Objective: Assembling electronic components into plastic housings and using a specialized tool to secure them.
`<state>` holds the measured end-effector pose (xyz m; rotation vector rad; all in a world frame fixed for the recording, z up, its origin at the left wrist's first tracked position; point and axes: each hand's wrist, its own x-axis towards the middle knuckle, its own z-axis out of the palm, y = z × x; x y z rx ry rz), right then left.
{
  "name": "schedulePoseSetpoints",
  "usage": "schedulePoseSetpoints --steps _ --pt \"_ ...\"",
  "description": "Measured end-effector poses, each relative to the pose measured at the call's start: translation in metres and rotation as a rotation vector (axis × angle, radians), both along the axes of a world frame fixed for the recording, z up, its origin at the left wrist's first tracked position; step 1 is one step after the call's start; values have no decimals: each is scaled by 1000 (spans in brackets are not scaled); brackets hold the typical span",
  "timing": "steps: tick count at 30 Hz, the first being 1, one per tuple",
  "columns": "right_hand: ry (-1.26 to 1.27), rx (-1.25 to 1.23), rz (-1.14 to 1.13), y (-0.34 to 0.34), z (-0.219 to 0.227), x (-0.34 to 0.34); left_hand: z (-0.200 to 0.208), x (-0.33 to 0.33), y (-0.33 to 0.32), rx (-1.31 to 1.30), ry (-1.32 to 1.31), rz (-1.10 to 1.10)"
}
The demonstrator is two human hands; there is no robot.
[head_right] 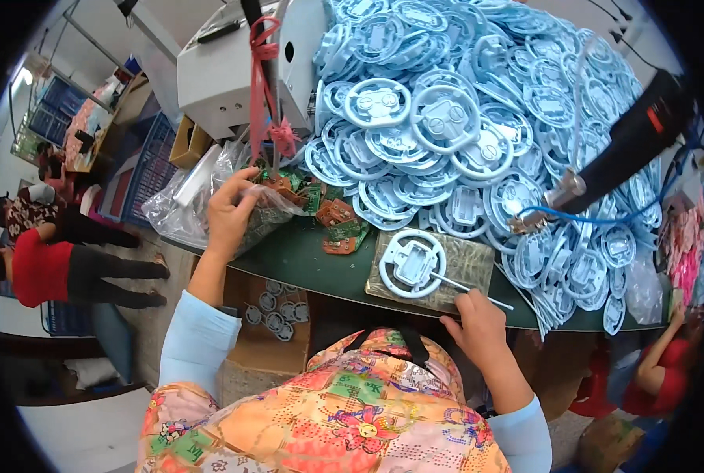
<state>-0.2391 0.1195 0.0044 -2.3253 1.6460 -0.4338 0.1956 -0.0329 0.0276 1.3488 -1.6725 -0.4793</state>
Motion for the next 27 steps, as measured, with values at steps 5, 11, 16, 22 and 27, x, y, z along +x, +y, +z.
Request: schedulePoseSetpoints --steps 5,11,16,22,27 --pt "-49 -46 -9 3 -3 -4 13 -10 -6 67 159 50" --pt "-83 -98 -6 5 -6 -5 19 -14 -8 183 329 110" --pt "-120 -128 3 6 -7 -6 12 -2 -14 133 339 107" --pt "-133 -123 11 5 -10 -8 12 2 -16 163 482 103" --pt "-177 -163 12 3 -13 -8 7 -3 -11 131 424 155"
